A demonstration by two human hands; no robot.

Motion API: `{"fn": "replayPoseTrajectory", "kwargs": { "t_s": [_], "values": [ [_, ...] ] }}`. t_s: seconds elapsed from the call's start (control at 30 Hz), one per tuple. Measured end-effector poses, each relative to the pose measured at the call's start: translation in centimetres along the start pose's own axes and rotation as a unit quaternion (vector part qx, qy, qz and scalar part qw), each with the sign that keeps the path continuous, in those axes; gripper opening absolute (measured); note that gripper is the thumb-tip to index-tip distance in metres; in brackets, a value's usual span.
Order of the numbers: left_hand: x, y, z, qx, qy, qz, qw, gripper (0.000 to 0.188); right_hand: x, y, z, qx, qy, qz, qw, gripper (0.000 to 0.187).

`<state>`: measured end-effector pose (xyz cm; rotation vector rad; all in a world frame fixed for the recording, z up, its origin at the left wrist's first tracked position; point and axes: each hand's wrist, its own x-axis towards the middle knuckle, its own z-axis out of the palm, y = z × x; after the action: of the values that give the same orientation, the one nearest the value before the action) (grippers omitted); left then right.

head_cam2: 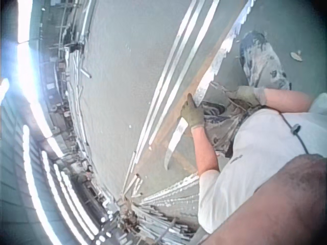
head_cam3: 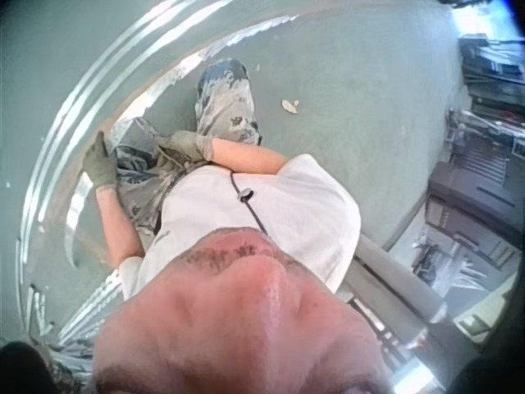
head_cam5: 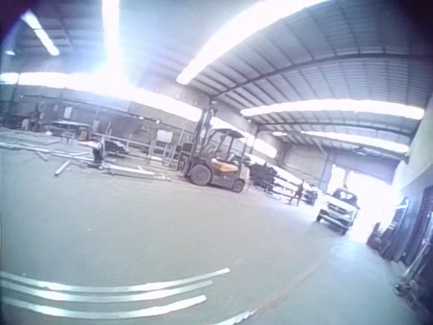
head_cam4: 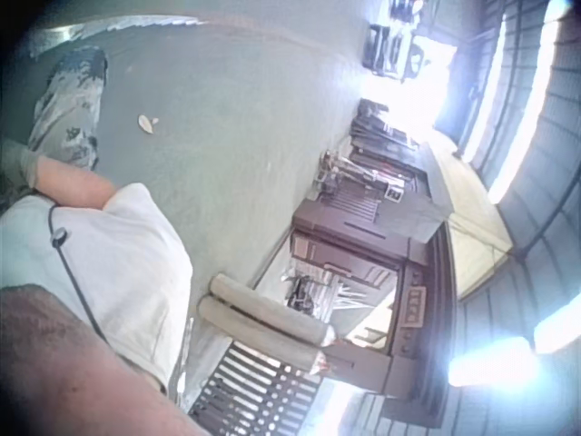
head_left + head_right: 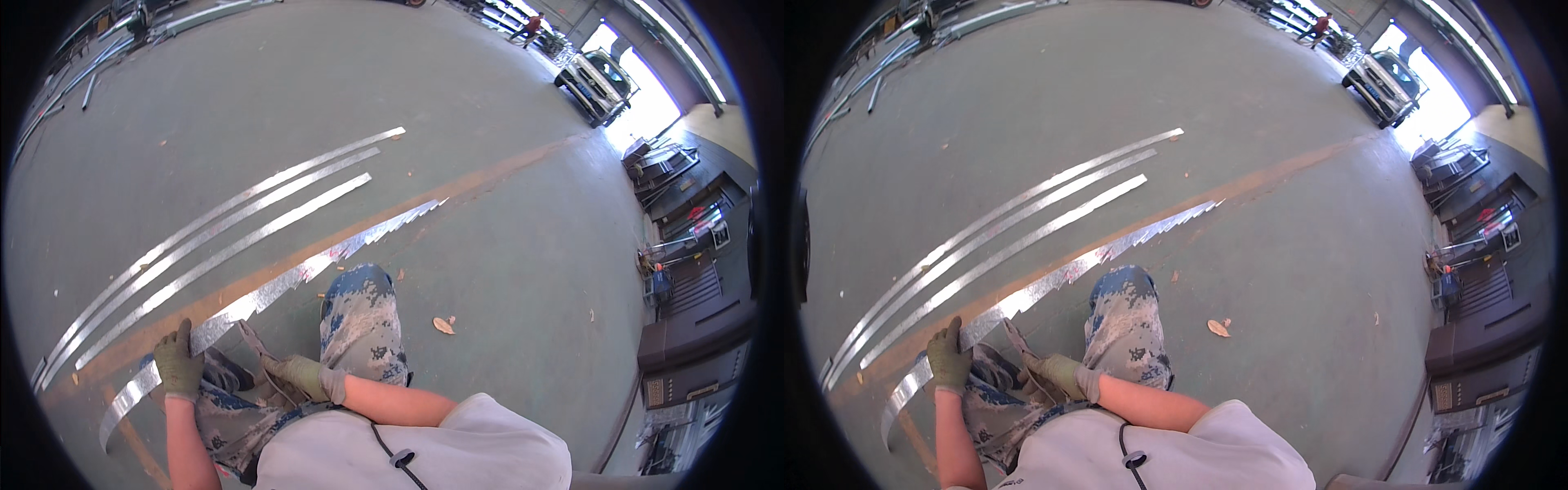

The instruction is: The person kneels on the floor and uses tin snips to cut long metal strips into smaller pieces. They repeatedly position the snips, cut, and place the resulting pieces on the floor.

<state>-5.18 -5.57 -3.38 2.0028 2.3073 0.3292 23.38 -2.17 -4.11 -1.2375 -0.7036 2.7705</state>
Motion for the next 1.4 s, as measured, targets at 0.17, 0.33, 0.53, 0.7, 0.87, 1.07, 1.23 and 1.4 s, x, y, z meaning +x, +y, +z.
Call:
{"fn": "replayPoseTrajectory", "kwargs": {
  "t_s": [0.17, 0.33, 0.53, 0.7, 0.87, 1.07, 1.23, 1.4],
  "values": [
    [0.0, 1.2, -1.5, 0.0, 0.053, 0.036, 0.998, 0.07, 0.1, 0.0, 0.0, -0.016, 0.049, -0.009, 0.999, 0.064],
    [-2.1, 5.0, -3.8, -0.127, 0.117, -0.004, 0.985, 0.047, 0.6, 0.5, 0.1, -0.006, 0.053, -0.031, 0.998, 0.068],
    [-2.6, 9.5, -1.2, -0.508, -0.169, -0.223, 0.814, 0.029, 0.3, 0.6, 0.3, -0.003, 0.039, -0.029, 0.999, 0.064],
    [0.1, 12.3, 1.4, -0.776, -0.235, -0.315, 0.492, 0.042, 0.1, 0.3, 0.4, 0.034, 0.015, -0.024, 0.999, 0.054],
    [1.8, 13.8, 3.5, -0.829, -0.24, -0.29, 0.414, 0.036, 0.2, -0.1, 0.3, 0.038, -0.008, -0.003, 0.999, 0.047],
    [1.4, 13.6, 4.0, -0.83, -0.24, -0.281, 0.417, 0.026, -0.8, 0.2, 0.5, 0.068, -0.043, -0.029, 0.996, 0.04],
    [2.0, 14.2, 3.4, -0.803, -0.237, -0.32, 0.444, 0.026, -1.0, 0.1, 1.2, 0.078, -0.02, -0.015, 0.997, 0.04],
    [1.7, 13.9, 3.8, -0.836, -0.215, -0.328, 0.385, 0.026, -1.3, -0.6, 1.3, 0.026, -0.002, 0.025, 0.999, 0.043]
  ]
}}
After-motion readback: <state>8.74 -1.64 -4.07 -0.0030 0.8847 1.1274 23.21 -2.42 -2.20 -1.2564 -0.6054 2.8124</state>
